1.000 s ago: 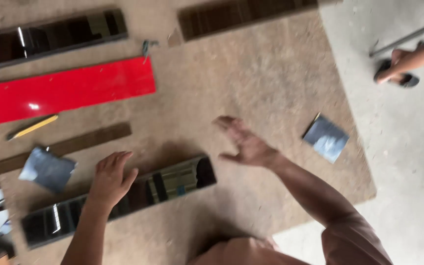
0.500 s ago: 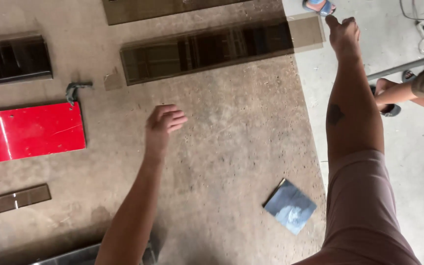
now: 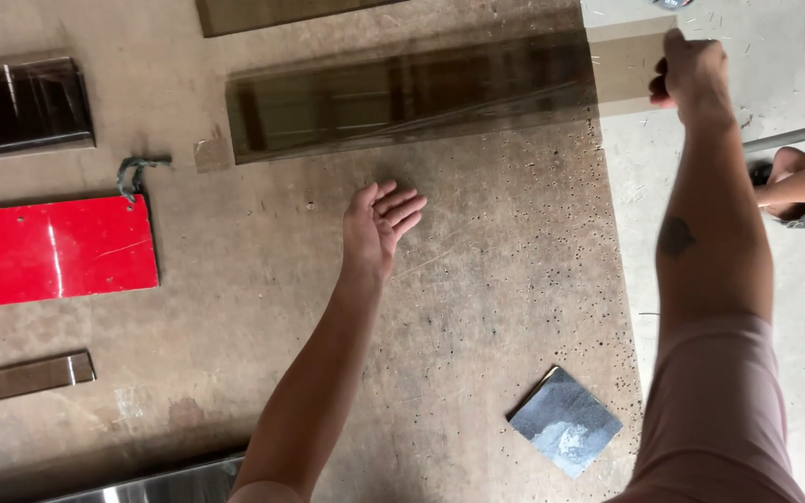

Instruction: Sanding the edges of glass strips to smooth them and organizing the pieces on a workbench.

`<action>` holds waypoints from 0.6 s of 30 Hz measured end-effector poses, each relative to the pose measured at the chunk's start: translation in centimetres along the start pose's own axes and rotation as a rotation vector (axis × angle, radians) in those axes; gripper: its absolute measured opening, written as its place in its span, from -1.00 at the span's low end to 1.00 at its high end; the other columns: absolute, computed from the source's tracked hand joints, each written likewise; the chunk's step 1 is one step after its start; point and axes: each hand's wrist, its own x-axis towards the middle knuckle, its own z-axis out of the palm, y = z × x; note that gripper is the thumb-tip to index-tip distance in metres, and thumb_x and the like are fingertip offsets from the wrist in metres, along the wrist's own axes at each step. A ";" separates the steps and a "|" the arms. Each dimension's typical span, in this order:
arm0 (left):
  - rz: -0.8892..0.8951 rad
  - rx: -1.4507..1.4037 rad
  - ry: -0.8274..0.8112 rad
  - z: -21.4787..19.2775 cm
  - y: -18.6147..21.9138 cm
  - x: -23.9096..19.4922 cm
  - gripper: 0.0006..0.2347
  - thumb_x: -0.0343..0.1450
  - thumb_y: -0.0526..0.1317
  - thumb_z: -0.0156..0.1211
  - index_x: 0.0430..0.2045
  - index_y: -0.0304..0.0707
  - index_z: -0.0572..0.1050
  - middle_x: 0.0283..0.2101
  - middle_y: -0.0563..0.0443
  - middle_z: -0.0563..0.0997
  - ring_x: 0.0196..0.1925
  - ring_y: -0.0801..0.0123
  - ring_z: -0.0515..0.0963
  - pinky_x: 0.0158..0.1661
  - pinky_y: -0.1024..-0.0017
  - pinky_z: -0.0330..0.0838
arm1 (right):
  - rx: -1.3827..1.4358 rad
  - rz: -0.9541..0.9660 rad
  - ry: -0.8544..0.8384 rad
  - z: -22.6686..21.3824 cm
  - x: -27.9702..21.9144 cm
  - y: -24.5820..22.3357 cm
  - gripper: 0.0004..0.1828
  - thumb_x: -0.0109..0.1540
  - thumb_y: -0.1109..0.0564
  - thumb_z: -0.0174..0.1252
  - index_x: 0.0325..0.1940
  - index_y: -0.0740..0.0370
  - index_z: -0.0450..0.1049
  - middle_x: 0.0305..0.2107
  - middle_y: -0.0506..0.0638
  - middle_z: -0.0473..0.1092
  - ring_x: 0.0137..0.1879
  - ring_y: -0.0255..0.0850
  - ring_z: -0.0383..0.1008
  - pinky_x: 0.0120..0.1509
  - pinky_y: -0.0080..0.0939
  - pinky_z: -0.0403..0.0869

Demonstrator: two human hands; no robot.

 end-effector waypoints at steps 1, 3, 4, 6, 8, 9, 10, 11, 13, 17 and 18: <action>-0.001 -0.106 0.008 0.0 -0.1 0.2 -0.62 0.55 -0.15 -0.21 0.07 -0.57 0.38 -0.02 -0.53 0.59 0.09 -0.32 0.62 0.26 -0.11 0.43 | 0.042 -0.018 0.025 -0.6 -1.0 0.3 -0.57 0.52 -0.18 -0.13 -0.20 0.11 0.43 -0.45 -0.13 0.46 -0.46 -0.38 0.50 -0.41 -0.42 0.62; 0.000 -0.213 0.017 0.3 0.1 0.2 -0.60 0.56 -0.06 -0.21 0.03 -0.49 0.38 -0.05 -0.47 0.59 0.08 -0.30 0.61 0.28 -0.14 0.40 | 0.083 -0.037 0.050 -1.8 -3.6 1.5 -0.57 0.56 -0.19 -0.10 -0.21 0.08 0.43 -0.45 -0.21 0.41 -0.45 -0.45 0.44 -0.41 -0.44 0.59; 0.007 -0.309 0.057 0.7 0.4 -0.2 -0.53 0.53 -0.03 -0.20 0.19 -0.49 0.27 0.10 -0.50 0.50 0.15 -0.29 0.55 0.30 -0.09 0.35 | 0.133 -0.109 0.062 -2.4 -5.1 2.4 -0.58 0.58 -0.13 -0.11 -0.25 0.08 0.40 -0.45 -0.18 0.38 -0.46 -0.41 0.40 -0.45 -0.38 0.47; 0.025 -0.410 0.087 1.4 0.9 -0.1 -0.42 0.50 0.00 -0.20 0.35 -0.48 0.16 0.24 -0.52 0.41 0.22 -0.28 0.49 0.33 -0.03 0.31 | 0.190 -0.196 0.078 -3.6 -7.9 3.5 -0.58 0.60 -0.07 -0.13 -0.29 0.08 0.37 -0.45 -0.15 0.35 -0.47 -0.36 0.36 -0.49 -0.32 0.35; 0.066 -0.597 0.139 1.8 0.7 0.5 -0.41 0.43 -0.12 -0.04 0.38 -0.45 0.13 0.29 -0.46 0.36 0.31 -0.29 0.43 0.34 0.02 0.29 | 0.147 -0.251 0.101 -4.4 -11.0 4.7 -0.49 0.60 -0.11 -0.12 -0.37 0.15 0.32 -0.49 -0.07 0.31 -0.45 -0.27 0.33 -0.44 -0.24 0.30; 0.068 -0.598 0.137 2.2 0.8 0.3 -0.41 0.43 -0.12 -0.04 0.38 -0.45 0.13 0.29 -0.46 0.36 0.31 -0.29 0.43 0.34 0.02 0.29 | 0.148 -0.254 0.102 -4.6 -12.7 4.9 -0.49 0.60 -0.11 -0.12 -0.37 0.15 0.32 -0.49 -0.07 0.31 -0.45 -0.27 0.33 -0.44 -0.24 0.30; 0.079 -0.650 0.130 2.6 0.8 0.0 -0.54 0.47 -0.11 -0.07 0.25 -0.41 0.23 0.18 -0.38 0.43 0.22 -0.20 0.47 0.27 0.04 0.33 | 0.107 -0.284 0.127 -4.8 -14.4 5.1 -0.48 0.59 -0.09 -0.16 -0.36 0.19 0.36 -0.55 -0.02 0.33 -0.52 -0.26 0.29 -0.52 -0.22 0.21; 0.095 -0.701 0.115 3.1 1.1 -0.2 -0.65 0.51 -0.11 -0.10 0.11 -0.36 0.33 0.07 -0.31 0.50 0.13 -0.11 0.52 0.21 0.05 0.37 | 0.070 -0.318 0.156 -5.0 -15.9 5.1 -0.46 0.59 -0.07 -0.20 -0.36 0.23 0.41 -0.61 0.03 0.35 -0.59 -0.25 0.25 -0.61 -0.20 0.11; 0.083 -0.678 0.119 3.2 1.0 -0.1 -0.57 0.54 -0.05 -0.21 0.21 -0.38 0.28 0.13 -0.35 0.47 0.16 -0.14 0.50 0.22 0.03 0.39 | -0.004 -0.398 0.206 -5.1 -16.8 7.1 -0.41 0.62 -0.06 -0.23 -0.37 0.26 0.44 -0.60 0.06 0.40 -0.54 -0.19 0.34 -0.50 -0.14 0.24; 0.104 -0.443 0.149 2.3 0.1 0.7 -0.65 0.63 -0.03 -0.27 -0.21 -0.26 0.49 -0.44 -0.08 0.52 -0.36 0.14 0.58 -0.16 0.14 0.58 | -0.072 -0.540 0.336 -4.6 -19.0 11.2 -0.32 0.68 -0.03 -0.34 -0.30 0.36 0.49 -0.63 0.10 0.42 -0.54 -0.10 0.43 -0.39 -0.08 0.38; 0.108 -0.447 0.147 1.6 -0.8 1.9 -0.65 0.63 -0.03 -0.27 -0.21 -0.26 0.49 -0.44 -0.08 0.52 -0.36 0.14 0.58 -0.16 0.14 0.58 | -0.070 -0.546 0.337 -4.7 -20.0 11.8 -0.32 0.68 -0.03 -0.34 -0.30 0.36 0.49 -0.63 0.10 0.42 -0.54 -0.10 0.43 -0.39 -0.08 0.38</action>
